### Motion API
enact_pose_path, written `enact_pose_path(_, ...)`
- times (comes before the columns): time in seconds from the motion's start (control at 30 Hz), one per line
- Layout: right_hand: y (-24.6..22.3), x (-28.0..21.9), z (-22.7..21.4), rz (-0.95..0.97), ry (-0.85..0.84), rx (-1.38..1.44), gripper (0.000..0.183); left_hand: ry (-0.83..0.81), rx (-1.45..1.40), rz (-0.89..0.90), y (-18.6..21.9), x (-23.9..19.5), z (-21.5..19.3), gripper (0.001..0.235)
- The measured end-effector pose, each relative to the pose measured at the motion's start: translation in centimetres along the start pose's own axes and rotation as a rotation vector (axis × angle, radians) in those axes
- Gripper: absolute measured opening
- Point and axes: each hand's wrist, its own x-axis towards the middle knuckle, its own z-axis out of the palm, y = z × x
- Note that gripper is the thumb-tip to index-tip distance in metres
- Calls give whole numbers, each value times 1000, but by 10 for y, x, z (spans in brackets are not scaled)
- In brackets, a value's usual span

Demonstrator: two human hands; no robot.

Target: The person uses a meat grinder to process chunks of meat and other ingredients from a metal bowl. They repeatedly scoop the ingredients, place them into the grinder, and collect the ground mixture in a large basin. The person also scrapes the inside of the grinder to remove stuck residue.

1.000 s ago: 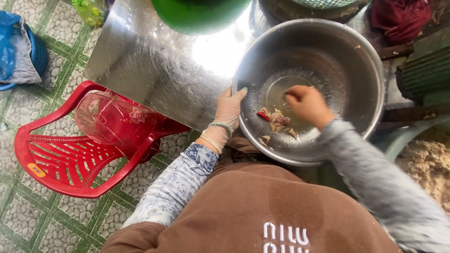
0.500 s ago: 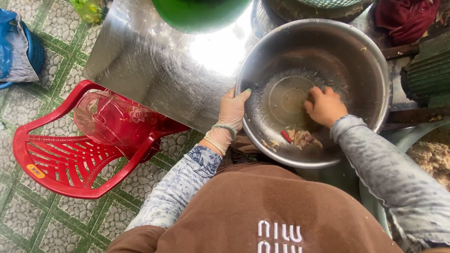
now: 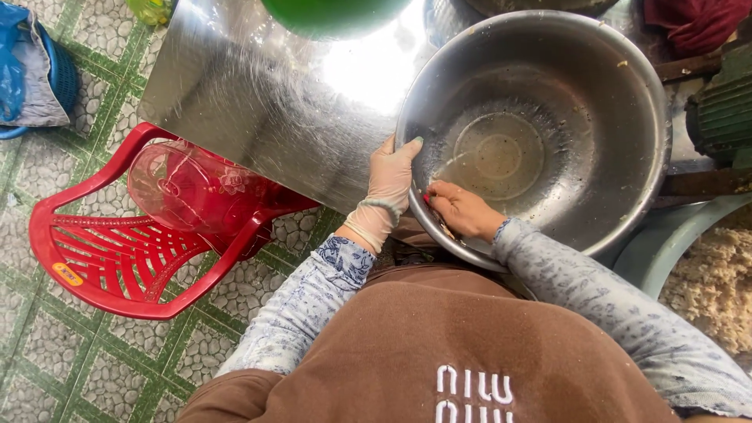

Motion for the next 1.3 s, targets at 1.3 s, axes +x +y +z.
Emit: enact_pose_path(1.3, -24, -102, -198, -63, 527, 120, 23, -54, -18, 4, 5, -1, -7, 42)
